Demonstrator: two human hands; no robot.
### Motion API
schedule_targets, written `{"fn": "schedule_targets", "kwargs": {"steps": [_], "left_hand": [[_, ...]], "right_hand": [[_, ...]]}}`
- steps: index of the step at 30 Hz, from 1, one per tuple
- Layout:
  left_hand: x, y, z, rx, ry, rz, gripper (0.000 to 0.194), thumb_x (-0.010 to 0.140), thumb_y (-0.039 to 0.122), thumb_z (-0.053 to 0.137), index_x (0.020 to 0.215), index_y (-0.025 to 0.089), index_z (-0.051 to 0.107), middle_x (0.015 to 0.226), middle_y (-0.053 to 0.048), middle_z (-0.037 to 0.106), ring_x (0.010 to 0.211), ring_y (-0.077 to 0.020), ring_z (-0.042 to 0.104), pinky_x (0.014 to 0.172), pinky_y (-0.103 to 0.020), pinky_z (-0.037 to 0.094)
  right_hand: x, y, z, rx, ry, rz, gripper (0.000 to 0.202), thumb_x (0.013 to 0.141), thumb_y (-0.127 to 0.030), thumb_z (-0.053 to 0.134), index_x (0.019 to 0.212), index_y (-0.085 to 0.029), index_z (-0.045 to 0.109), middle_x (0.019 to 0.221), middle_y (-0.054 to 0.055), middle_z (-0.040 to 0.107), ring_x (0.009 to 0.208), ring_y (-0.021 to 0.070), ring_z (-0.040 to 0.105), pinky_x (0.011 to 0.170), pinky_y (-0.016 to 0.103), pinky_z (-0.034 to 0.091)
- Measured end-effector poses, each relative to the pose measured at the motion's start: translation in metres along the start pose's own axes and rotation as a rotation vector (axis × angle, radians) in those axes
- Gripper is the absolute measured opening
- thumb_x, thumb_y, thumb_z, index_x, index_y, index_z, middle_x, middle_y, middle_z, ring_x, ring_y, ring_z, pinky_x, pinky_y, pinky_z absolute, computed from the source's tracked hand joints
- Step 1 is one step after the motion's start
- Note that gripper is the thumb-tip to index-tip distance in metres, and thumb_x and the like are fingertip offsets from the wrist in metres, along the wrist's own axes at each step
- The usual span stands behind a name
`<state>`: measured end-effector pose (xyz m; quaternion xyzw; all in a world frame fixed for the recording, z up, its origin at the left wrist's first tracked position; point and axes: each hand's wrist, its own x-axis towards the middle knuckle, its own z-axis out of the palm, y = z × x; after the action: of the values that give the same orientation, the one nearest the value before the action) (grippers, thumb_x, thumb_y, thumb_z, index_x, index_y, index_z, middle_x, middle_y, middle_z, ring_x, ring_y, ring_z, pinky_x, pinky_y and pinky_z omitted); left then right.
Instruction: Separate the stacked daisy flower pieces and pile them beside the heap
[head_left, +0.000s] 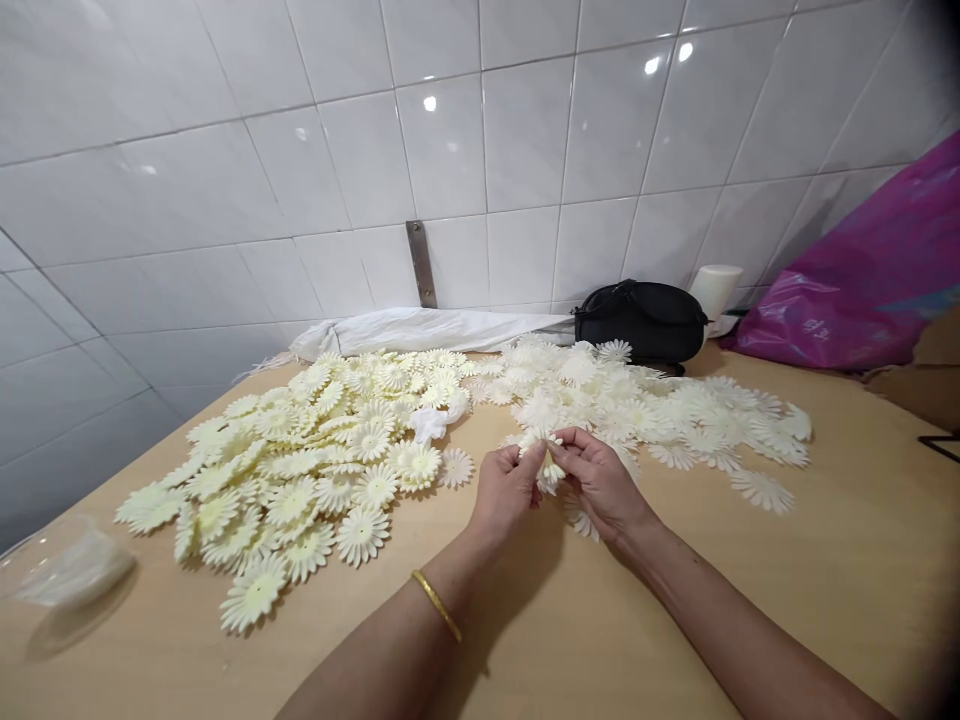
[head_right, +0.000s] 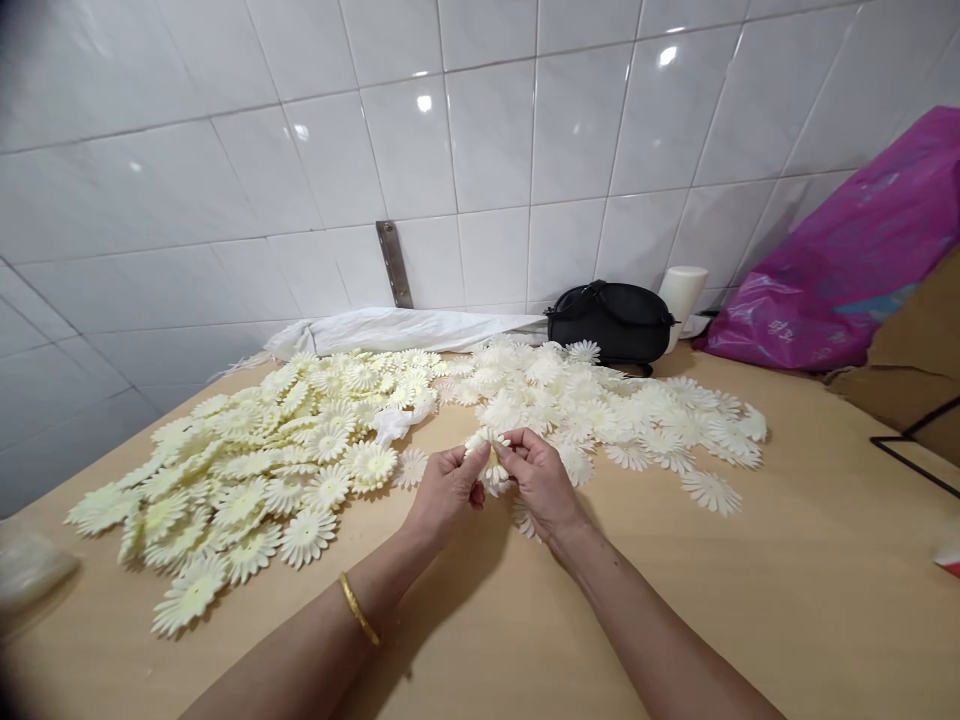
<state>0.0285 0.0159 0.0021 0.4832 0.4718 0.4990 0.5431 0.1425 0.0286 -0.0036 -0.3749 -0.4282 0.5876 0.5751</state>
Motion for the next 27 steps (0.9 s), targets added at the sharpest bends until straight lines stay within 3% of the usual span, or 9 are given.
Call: {"fn": "schedule_targets", "kwargs": {"steps": [4, 6, 11, 17, 22, 27], "left_hand": [[0.000, 0.001, -0.004, -0.281, -0.087, -0.070, 0.045, 0.061, 0.054, 0.060, 0.049, 0.016, 0.040, 0.043, 0.004, 0.041, 0.041, -0.0080, 0.046, 0.045, -0.022, 0.038], [0.001, 0.001, -0.006, -0.364, -0.075, -0.111, 0.042, 0.058, 0.052, 0.065, 0.057, 0.015, 0.044, 0.051, 0.003, 0.046, 0.046, -0.0085, 0.050, 0.048, -0.022, 0.041], [0.000, -0.001, -0.007, -0.377, -0.102, -0.188, 0.037, 0.053, 0.039, 0.073, 0.070, 0.014, 0.051, 0.058, 0.002, 0.052, 0.049, -0.0092, 0.054, 0.048, -0.022, 0.041], [0.001, -0.008, -0.007, -0.347, -0.153, -0.112, 0.029, 0.056, 0.030, 0.072, 0.063, 0.014, 0.049, 0.053, 0.001, 0.055, 0.048, -0.0094, 0.054, 0.050, -0.022, 0.042], [0.004, -0.009, -0.011, -0.411, -0.093, -0.127, 0.029, 0.055, 0.028, 0.071, 0.063, 0.015, 0.046, 0.051, 0.001, 0.054, 0.051, -0.0128, 0.058, 0.051, -0.024, 0.043], [0.007, -0.009, -0.013, -0.423, 0.002, -0.103, 0.024, 0.050, 0.008, 0.066, 0.066, 0.015, 0.049, 0.054, 0.002, 0.055, 0.049, -0.0111, 0.056, 0.051, -0.024, 0.043]], "right_hand": [[0.002, -0.003, -0.001, 0.032, 0.090, 0.002, 0.031, 0.053, -0.034, 0.073, 0.069, -0.018, 0.053, 0.057, -0.005, 0.053, 0.050, 0.0076, 0.046, 0.049, 0.021, 0.036], [0.002, -0.002, -0.003, 0.029, 0.105, 0.016, 0.031, 0.052, -0.035, 0.073, 0.068, -0.018, 0.052, 0.056, -0.005, 0.053, 0.050, 0.0081, 0.046, 0.050, 0.021, 0.037], [-0.001, 0.002, -0.003, -0.031, 0.067, 0.000, 0.029, 0.057, -0.036, 0.071, 0.071, -0.018, 0.053, 0.055, -0.006, 0.050, 0.047, 0.0068, 0.042, 0.045, 0.020, 0.032], [-0.003, -0.001, 0.000, 0.126, 0.106, 0.020, 0.027, 0.055, -0.030, 0.073, 0.067, -0.019, 0.052, 0.058, -0.005, 0.052, 0.049, 0.0076, 0.045, 0.046, 0.021, 0.038], [0.008, -0.010, -0.012, 0.252, 0.361, -0.037, 0.026, 0.051, -0.025, 0.074, 0.063, -0.020, 0.052, 0.064, -0.005, 0.051, 0.052, 0.0067, 0.048, 0.050, 0.022, 0.046], [0.013, -0.012, -0.022, 0.291, 0.326, 0.038, 0.023, 0.052, -0.021, 0.073, 0.062, -0.020, 0.053, 0.065, -0.004, 0.052, 0.053, 0.0082, 0.050, 0.050, 0.023, 0.048]]}}
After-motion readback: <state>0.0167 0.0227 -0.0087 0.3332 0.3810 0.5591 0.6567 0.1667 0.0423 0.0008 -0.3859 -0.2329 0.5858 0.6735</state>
